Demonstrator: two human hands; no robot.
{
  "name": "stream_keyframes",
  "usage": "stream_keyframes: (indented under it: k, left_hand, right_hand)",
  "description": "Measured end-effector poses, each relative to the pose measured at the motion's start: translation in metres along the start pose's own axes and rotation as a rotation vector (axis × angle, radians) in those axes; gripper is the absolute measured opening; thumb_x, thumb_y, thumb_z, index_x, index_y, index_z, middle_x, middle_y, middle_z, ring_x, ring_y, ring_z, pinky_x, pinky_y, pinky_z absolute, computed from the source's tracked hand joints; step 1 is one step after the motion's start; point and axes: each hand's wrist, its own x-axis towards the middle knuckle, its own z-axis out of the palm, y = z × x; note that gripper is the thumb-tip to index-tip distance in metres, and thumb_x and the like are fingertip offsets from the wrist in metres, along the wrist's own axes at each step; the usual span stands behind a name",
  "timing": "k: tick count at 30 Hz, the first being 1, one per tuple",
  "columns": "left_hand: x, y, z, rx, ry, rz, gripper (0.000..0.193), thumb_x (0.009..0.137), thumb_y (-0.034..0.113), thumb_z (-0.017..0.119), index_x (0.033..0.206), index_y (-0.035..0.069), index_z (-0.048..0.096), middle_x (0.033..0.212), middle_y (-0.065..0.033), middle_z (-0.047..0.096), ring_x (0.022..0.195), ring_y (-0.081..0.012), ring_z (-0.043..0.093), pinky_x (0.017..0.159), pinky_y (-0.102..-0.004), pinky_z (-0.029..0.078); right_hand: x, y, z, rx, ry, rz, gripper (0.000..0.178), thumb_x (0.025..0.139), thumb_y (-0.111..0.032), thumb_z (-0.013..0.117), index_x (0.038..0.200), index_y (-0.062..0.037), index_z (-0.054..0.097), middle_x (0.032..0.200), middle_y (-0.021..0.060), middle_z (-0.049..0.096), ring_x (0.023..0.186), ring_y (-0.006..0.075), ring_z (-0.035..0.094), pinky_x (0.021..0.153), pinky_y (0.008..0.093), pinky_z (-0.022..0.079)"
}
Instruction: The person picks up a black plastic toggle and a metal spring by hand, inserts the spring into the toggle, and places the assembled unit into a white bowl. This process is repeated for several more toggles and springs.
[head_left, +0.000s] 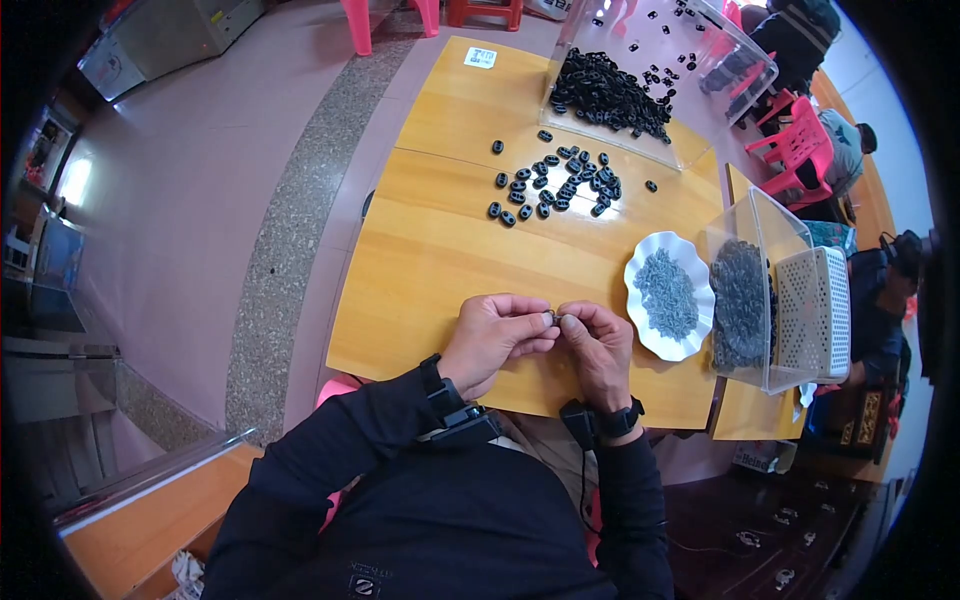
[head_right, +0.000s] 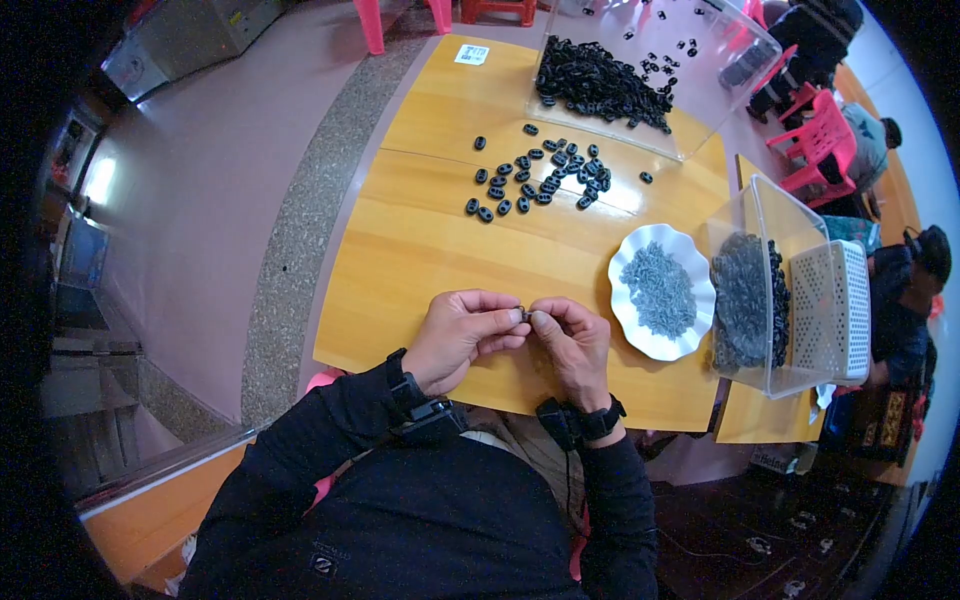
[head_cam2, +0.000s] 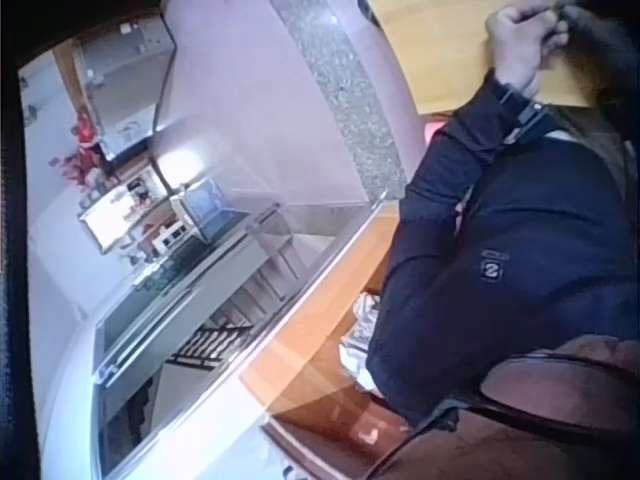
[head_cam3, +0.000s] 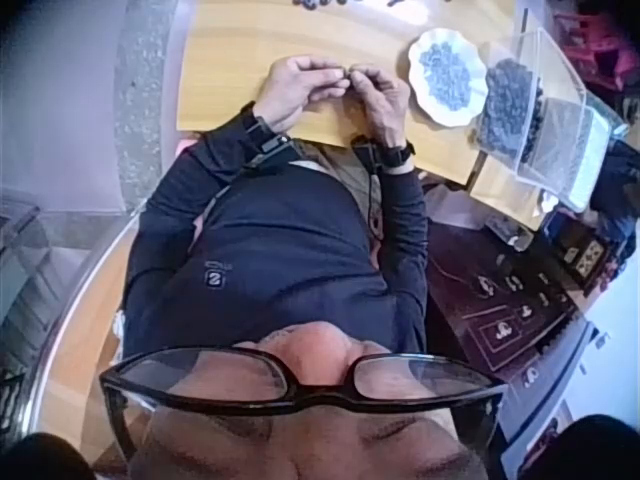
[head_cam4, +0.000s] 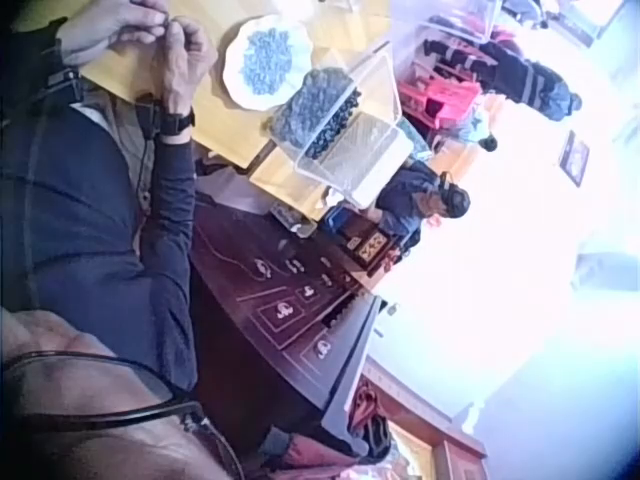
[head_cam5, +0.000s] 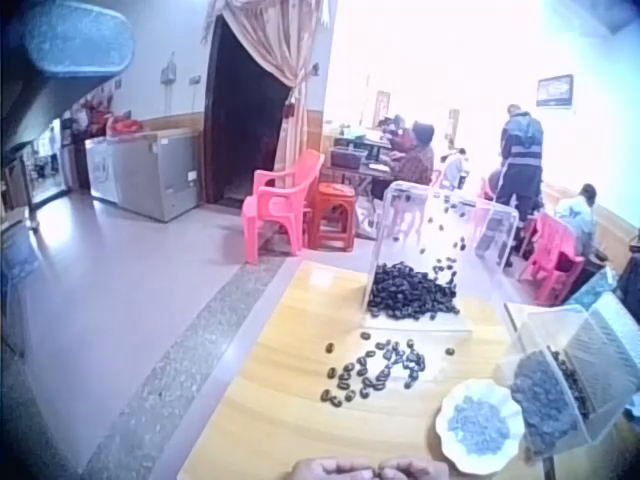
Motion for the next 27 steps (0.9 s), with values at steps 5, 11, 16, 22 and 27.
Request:
stream_keyframes:
  k: [5,11,16,22,27]
  left_hand:
    - [0.0000,-0.0003,0.0002,0.000,0.001,0.004,0.015,0.088,0.001,0.060,0.101,-0.005,0.058,0.096,-0.0133,0.064,0.085,-0.0183,0.067,0.075,-0.0263,0.057]
    - [-0.0009,-0.0011,0.0004,0.005,-0.002,0.010,0.016,0.087,0.001,0.060,0.102,-0.006,0.058,0.095,-0.0131,0.064,0.085,-0.0181,0.067,0.075,-0.0258,0.057]
    - [-0.0006,-0.0015,0.0008,0.016,-0.005,0.012,0.017,0.087,0.001,0.061,0.102,-0.005,0.058,0.095,-0.0129,0.064,0.084,-0.0178,0.067,0.074,-0.0254,0.057]
    - [0.0010,-0.0037,-0.0018,0.040,-0.006,0.012,0.016,0.086,0.001,0.061,0.100,-0.006,0.059,0.093,-0.0124,0.065,0.081,-0.0173,0.067,0.073,-0.0250,0.057]
    - [-0.0005,-0.0045,-0.0019,0.115,-0.027,0.061,0.015,0.086,0.002,0.062,0.099,-0.005,0.060,0.093,-0.0122,0.065,0.078,-0.0162,0.066,0.072,-0.0252,0.057]
  right_hand:
    - [0.0006,0.0014,-0.0009,-0.014,-0.001,-0.019,0.008,0.089,-0.004,0.061,0.094,0.0010,0.064,0.086,0.0002,0.064,0.076,0.0054,0.056,0.068,0.0190,0.046]
    - [-0.0001,-0.0004,0.0006,-0.028,0.001,-0.024,0.007,0.088,-0.005,0.061,0.093,0.0005,0.064,0.085,-0.0008,0.064,0.076,0.0049,0.056,0.068,0.0188,0.046]
    - [0.0010,-0.0005,-0.0007,-0.097,-0.037,-0.076,0.006,0.088,-0.005,0.062,0.092,0.0005,0.064,0.083,-0.0018,0.063,0.075,0.0044,0.055,0.068,0.0183,0.045]
    - [0.0020,-0.0007,-0.0020,-0.113,-0.055,-0.069,0.005,0.087,-0.004,0.063,0.089,0.0005,0.064,0.082,-0.0019,0.062,0.074,0.0042,0.055,0.067,0.0182,0.045]
    - [0.0029,-0.0036,-0.0016,-0.126,-0.093,-0.072,0.005,0.086,-0.004,0.063,0.088,0.0008,0.064,0.081,-0.0013,0.063,0.072,0.0042,0.055,0.064,0.0182,0.045]
